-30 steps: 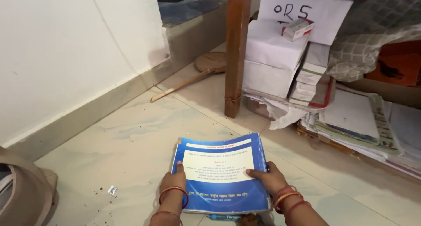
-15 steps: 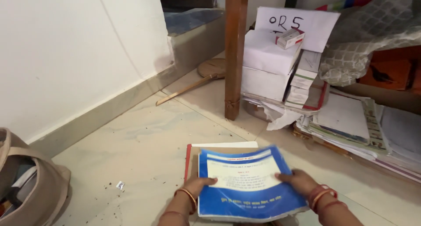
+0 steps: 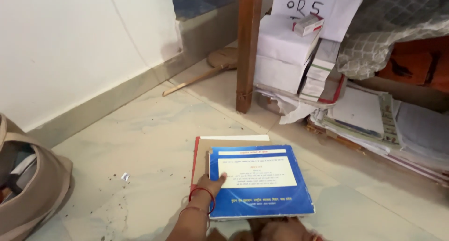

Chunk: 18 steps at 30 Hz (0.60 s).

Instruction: The person sits on the floor and wipes the covers of several documents and notebooks with a brown cloth. They handle a cardboard folder, a yellow plastic bag, and a blue notebook, cleaning each item individually before placing them aside.

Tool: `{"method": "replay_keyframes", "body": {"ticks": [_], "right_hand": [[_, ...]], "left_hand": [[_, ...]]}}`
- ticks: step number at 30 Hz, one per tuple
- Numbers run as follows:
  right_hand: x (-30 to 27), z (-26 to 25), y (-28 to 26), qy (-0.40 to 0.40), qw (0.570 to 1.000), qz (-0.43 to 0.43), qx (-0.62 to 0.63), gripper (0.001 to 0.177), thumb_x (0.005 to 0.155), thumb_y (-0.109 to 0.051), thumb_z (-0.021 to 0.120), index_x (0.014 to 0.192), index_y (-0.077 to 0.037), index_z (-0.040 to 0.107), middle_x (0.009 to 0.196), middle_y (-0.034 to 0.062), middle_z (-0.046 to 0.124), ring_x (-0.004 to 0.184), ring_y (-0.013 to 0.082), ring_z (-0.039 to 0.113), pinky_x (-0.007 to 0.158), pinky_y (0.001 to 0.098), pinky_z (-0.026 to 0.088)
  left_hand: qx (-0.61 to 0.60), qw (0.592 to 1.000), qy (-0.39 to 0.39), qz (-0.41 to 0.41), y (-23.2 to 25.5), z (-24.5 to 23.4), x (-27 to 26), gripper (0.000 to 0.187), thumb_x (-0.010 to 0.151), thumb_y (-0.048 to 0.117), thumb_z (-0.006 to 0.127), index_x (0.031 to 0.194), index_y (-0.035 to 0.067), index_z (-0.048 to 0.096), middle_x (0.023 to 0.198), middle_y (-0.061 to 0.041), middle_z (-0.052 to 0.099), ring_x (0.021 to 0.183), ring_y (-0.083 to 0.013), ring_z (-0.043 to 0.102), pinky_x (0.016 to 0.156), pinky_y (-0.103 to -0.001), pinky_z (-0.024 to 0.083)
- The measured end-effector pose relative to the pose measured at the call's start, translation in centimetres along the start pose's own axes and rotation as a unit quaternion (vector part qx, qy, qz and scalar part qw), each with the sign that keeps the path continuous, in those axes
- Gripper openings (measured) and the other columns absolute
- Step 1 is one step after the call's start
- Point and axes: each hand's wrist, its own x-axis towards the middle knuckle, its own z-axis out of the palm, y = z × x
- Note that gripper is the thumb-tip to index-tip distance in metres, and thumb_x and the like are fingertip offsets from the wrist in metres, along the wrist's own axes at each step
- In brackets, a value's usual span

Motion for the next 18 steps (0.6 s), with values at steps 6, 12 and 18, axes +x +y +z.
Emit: {"method": "replay_keyframes", "body": {"ticks": [6, 12, 18], "right_hand": [[-8.9, -6.8, -4.3, 0.181, 0.964, -0.191, 0.038, 0.034, 0.091, -0.005, 0.059, 0.124, -0.005, 0.064, 0.114, 0.0184, 0.073, 0.104, 0.0297, 0.074, 0.083, 0.0428, 0.064], [-4.6, -4.7, -4.9, 0.591, 0.801, -0.012, -0.097, 0.035, 0.104, -0.022, 0.055, 0.131, -0.003, 0.066, 0.113, 0.0231, 0.070, 0.087, 0.0306, 0.065, 0.074, 0.0442, 0.054], [6.8, 5.4, 1.6, 0.367, 0.696, 0.241, -0.568, 0.092, 0.092, -0.065, 0.055, 0.157, -0.007, 0.023, 0.162, 0.0223, 0.021, 0.150, 0.0402, 0.018, 0.119, 0.0625, 0.014]], "left_hand": [[0.010, 0.995, 0.095, -0.006, -5.9, 5.8, 8.8, 0.076, 0.105, 0.062, 0.027, 0.134, 0.002, 0.062, 0.139, -0.028, 0.059, 0.133, -0.0446, 0.054, 0.113, -0.051, 0.041], [0.150, 0.985, -0.085, -0.001, -6.0, 4.9, 13.5, 0.072, 0.106, 0.056, 0.029, 0.137, 0.001, 0.065, 0.139, -0.025, 0.065, 0.132, -0.0402, 0.059, 0.111, -0.046, 0.046], [-0.069, 0.977, -0.126, -0.155, -0.2, 0.7, 5.2, 0.063, 0.107, 0.052, 0.039, 0.149, 0.007, 0.051, 0.145, -0.018, 0.058, 0.122, -0.0298, 0.059, 0.103, -0.051, 0.049]]}}
